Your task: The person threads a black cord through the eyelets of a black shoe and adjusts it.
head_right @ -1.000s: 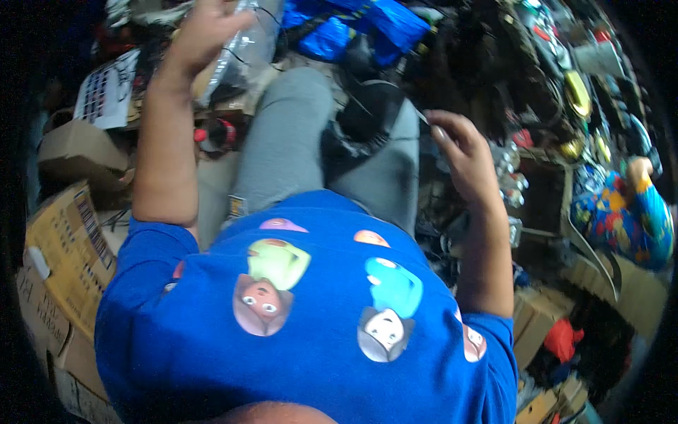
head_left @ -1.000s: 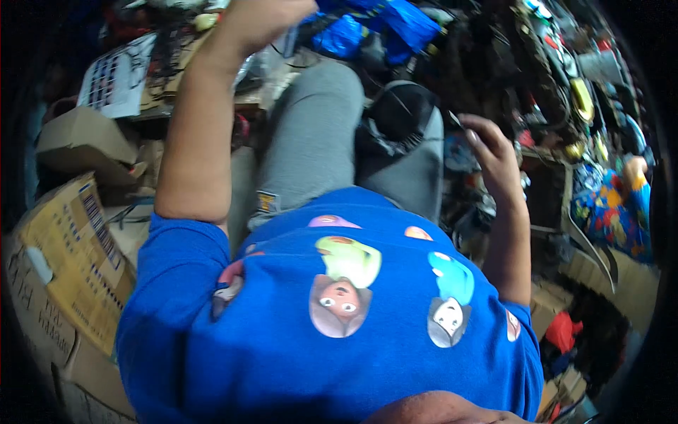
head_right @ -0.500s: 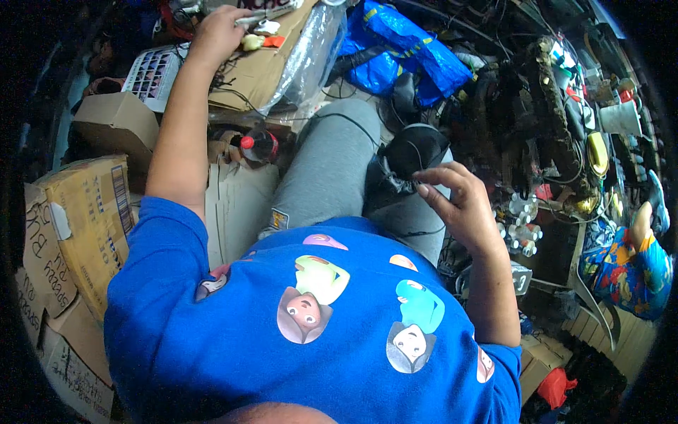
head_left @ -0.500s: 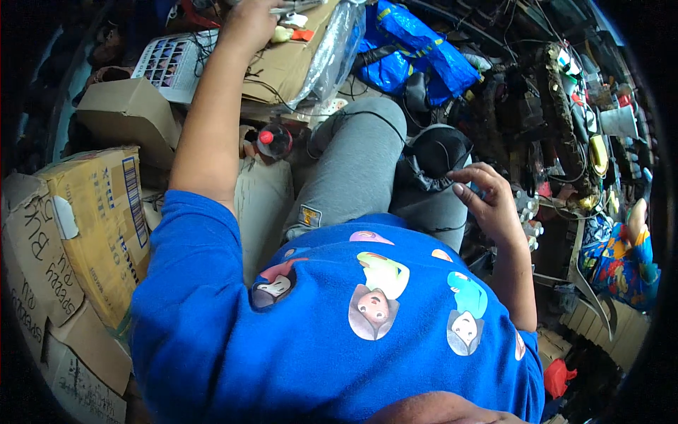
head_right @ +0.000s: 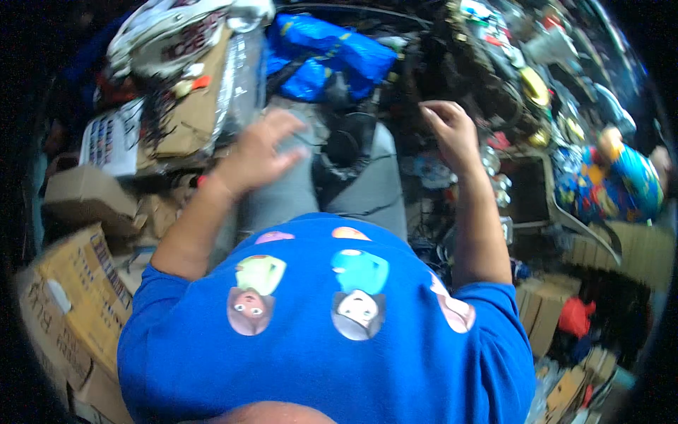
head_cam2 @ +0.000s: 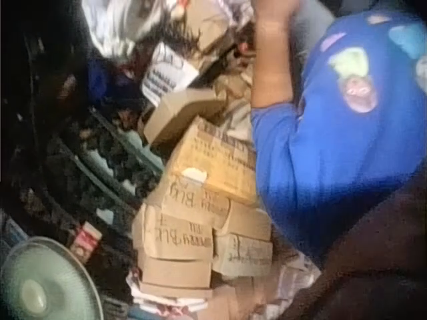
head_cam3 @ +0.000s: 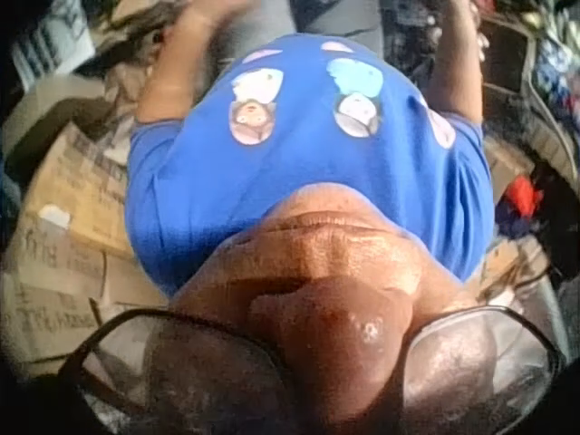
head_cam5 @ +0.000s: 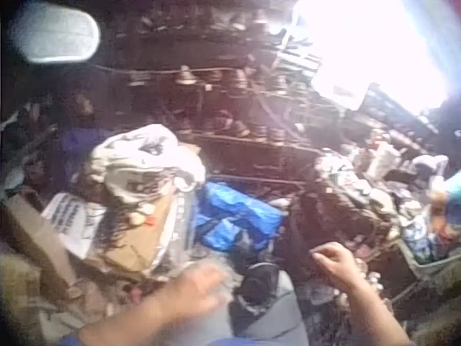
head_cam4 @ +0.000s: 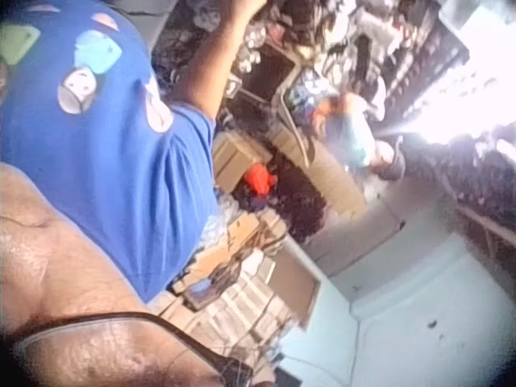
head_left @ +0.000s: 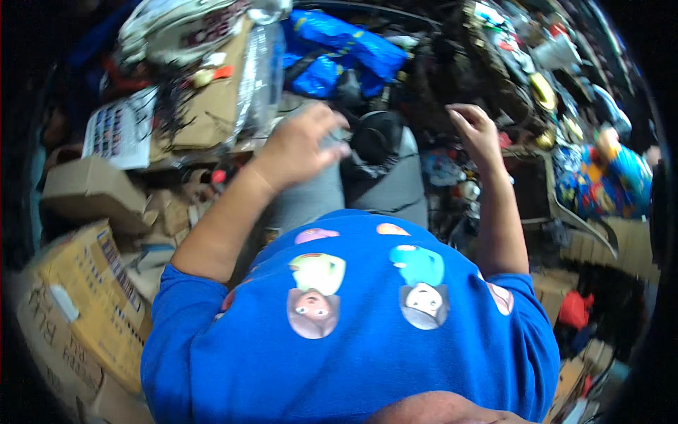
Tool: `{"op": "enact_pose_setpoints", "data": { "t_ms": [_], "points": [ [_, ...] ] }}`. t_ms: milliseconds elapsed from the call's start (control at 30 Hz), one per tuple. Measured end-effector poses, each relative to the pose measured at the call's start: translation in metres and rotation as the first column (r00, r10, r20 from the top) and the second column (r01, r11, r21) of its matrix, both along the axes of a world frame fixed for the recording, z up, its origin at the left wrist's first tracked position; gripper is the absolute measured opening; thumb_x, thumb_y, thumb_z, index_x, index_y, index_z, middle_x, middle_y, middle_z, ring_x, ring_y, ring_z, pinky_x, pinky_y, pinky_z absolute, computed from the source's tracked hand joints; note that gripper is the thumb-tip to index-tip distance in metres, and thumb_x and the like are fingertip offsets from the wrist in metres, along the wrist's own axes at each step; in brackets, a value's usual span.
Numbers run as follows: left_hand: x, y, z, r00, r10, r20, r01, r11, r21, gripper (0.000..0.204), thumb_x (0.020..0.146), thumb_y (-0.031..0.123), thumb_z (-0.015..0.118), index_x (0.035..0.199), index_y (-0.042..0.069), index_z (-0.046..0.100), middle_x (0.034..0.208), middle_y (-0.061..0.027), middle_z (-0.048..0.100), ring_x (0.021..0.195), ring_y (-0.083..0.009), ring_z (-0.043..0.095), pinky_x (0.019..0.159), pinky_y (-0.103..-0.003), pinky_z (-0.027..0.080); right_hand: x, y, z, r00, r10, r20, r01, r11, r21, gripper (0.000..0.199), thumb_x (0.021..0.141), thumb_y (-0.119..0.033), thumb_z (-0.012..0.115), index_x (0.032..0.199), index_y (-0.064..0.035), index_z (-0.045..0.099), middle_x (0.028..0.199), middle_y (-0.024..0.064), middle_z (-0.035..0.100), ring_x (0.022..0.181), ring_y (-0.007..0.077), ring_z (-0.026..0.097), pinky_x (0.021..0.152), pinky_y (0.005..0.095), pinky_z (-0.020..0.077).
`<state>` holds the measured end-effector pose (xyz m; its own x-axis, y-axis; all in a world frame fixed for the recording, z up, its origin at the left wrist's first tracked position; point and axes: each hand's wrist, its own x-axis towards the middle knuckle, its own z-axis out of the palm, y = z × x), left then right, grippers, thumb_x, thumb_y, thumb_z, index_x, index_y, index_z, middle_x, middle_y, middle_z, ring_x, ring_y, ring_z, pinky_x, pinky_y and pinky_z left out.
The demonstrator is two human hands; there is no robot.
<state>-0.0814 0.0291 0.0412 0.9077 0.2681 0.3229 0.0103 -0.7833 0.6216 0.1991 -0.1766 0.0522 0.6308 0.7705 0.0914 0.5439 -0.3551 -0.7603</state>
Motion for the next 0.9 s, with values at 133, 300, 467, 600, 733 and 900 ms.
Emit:
{"op": "enact_pose_setpoints", "data": {
  "t_ms": [133,300,467,600,733,900],
  "points": [
    [0.031,-0.051,-0.030,0.953,-0.156,-0.258,0.208,0.960,0.186,0.048,0.067,0.034,0.077,0.104,0.009,0.058,0.101,-0.0105,0.057,0.084,-0.0291,0.061,0.074,-0.040,0.048,0.026,-0.010,0.007,0.961,-0.169,0.218,0.156,0.985,0.075,0.018,0.083,-0.019,0.067,0.095,-0.0069,0.070,0.090,0.0061,0.061,0.079,0.0144,0.058,0.074,0.0259,0.0463],
    [0.037,-0.049,-0.055,0.966,-0.217,-0.143,0.245,0.944,0.222,0.039,0.066,0.025,0.076,0.099,0.011,0.061,0.098,-0.0073,0.059,0.088,-0.0267,0.058,0.075,-0.040,0.045,0.078,-0.032,0.038,0.735,-0.413,0.538,0.303,0.910,0.283,0.019,0.084,-0.024,0.064,0.091,-0.0084,0.070,0.090,0.0109,0.064,0.085,0.0230,0.060,0.076,0.0338,0.0479],
    [0.062,-0.060,-0.043,0.959,-0.202,-0.199,0.233,0.962,0.145,0.031,0.066,0.016,0.075,0.095,0.013,0.064,0.106,-0.0006,0.060,0.113,-0.0241,0.049,0.096,-0.051,0.031,0.145,0.000,0.060,0.604,-0.199,0.772,0.442,0.889,-0.117,0.036,0.086,-0.038,0.058,0.111,-0.0141,0.063,0.108,0.0167,0.061,0.104,0.0328,0.057,0.089,0.0420,0.0450],
    [0.073,-0.068,-0.042,0.996,-0.067,-0.066,0.082,0.964,0.253,0.030,0.068,0.014,0.072,0.096,0.016,0.064,0.121,-0.0015,0.055,0.129,-0.0283,0.038,0.103,-0.064,0.014,0.166,0.021,0.061,0.625,0.025,0.780,0.503,0.751,-0.428,0.038,0.086,-0.040,0.058,0.114,-0.0144,0.063,0.117,0.0170,0.057,0.110,0.0325,0.054,0.093,0.0427,0.0436],
    [0.092,-0.054,-0.047,1.000,-0.003,-0.020,0.007,0.982,0.186,0.029,0.074,0.010,0.064,0.103,0.015,0.061,0.114,-0.0037,0.059,0.124,-0.0278,0.044,0.104,-0.061,0.018,0.140,0.029,0.095,0.729,0.087,0.679,0.446,0.692,-0.567,0.038,0.085,-0.038,0.058,0.111,-0.0122,0.065,0.118,0.0187,0.056,0.109,0.0331,0.055,0.094,0.0427,0.0439],
    [0.113,-0.055,-0.056,0.990,-0.143,0.013,0.139,0.977,0.164,0.023,0.074,0.019,0.066,0.095,0.013,0.064,0.094,-0.0056,0.061,0.100,-0.0239,0.055,0.092,-0.044,0.033,0.171,-0.046,0.082,0.841,-0.072,0.537,0.268,0.916,-0.298,0.037,0.082,-0.029,0.060,0.112,-0.0071,0.062,0.107,0.0163,0.062,0.087,0.0301,0.063,0.079,0.0383,0.0481]
  ]
}}
